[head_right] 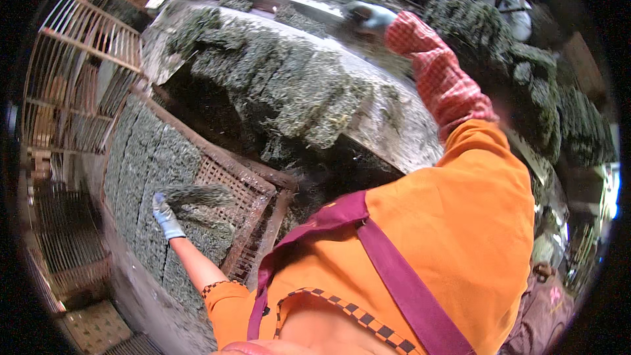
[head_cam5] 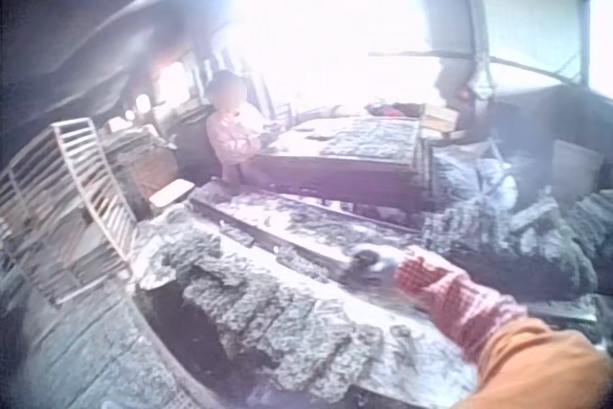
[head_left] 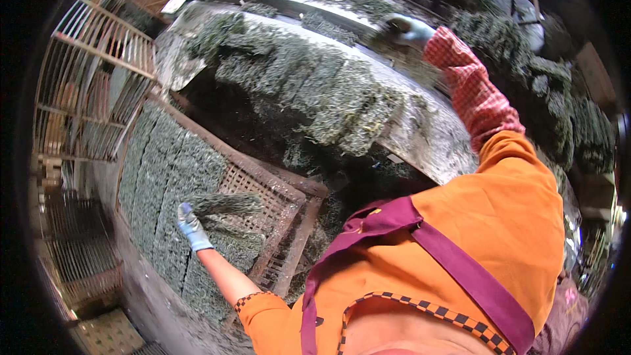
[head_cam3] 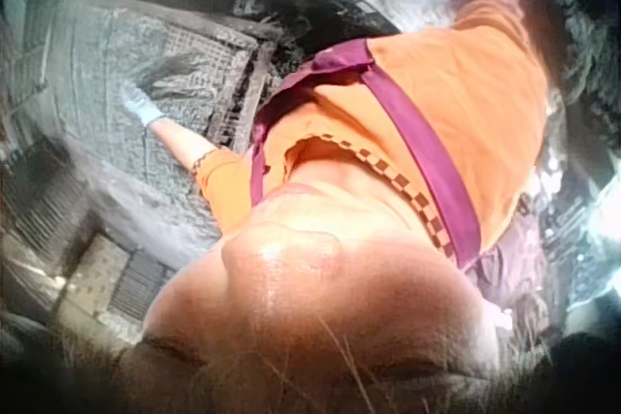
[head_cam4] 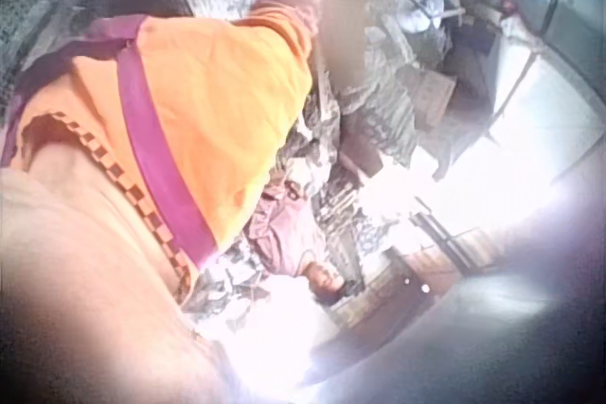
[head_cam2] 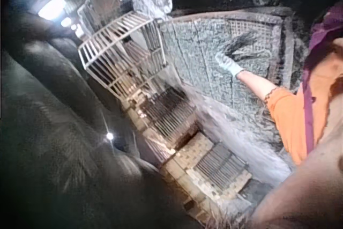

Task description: The person repeatedly picks up clumps of dried seaweed from a conveyor belt and places them into a woven basket. They continue this process, filling the basket with the seaweed.

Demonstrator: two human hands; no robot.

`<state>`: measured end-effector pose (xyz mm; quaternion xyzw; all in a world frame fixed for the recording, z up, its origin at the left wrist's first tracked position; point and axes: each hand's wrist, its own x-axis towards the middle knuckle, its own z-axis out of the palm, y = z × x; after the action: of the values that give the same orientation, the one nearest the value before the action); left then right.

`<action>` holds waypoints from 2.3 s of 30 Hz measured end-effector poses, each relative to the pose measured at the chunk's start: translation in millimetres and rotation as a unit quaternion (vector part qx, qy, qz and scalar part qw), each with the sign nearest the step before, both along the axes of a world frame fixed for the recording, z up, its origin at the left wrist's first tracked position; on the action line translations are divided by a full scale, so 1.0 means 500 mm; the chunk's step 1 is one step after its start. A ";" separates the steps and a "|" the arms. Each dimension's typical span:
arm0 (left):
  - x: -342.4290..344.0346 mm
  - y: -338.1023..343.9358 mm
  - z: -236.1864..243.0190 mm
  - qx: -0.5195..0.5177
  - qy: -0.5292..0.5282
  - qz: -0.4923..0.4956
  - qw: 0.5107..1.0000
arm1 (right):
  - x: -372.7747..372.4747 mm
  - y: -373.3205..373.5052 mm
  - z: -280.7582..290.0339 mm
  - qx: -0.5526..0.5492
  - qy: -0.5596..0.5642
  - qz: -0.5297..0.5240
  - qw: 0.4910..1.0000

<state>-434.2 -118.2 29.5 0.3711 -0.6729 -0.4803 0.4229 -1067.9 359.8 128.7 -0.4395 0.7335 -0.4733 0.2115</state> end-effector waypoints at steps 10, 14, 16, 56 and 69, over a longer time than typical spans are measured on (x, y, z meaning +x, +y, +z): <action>-0.475 0.296 0.231 -0.039 -0.117 -0.152 0.981 | 0.151 0.023 -0.119 -0.098 -0.328 0.080 0.936; -0.644 0.392 0.177 0.000 -0.026 -0.226 0.974 | 0.347 -0.097 -0.096 -0.055 -0.311 0.147 0.937; -0.664 0.396 0.148 0.047 0.009 -0.190 0.981 | 0.363 -0.104 -0.108 -0.091 -0.338 0.053 0.935; 0.097 0.485 -0.096 0.237 0.196 0.551 0.776 | 0.165 -0.146 -0.237 -0.204 -0.653 -0.059 0.727; 0.207 0.411 -0.061 0.438 0.346 0.436 0.706 | -0.072 -0.349 -0.127 -0.157 -0.479 -0.231 0.832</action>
<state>-330.5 87.1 -0.8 0.5743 0.0434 -0.5783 0.5779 -1103.8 185.5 65.4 -0.0032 0.5362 -0.7684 0.3493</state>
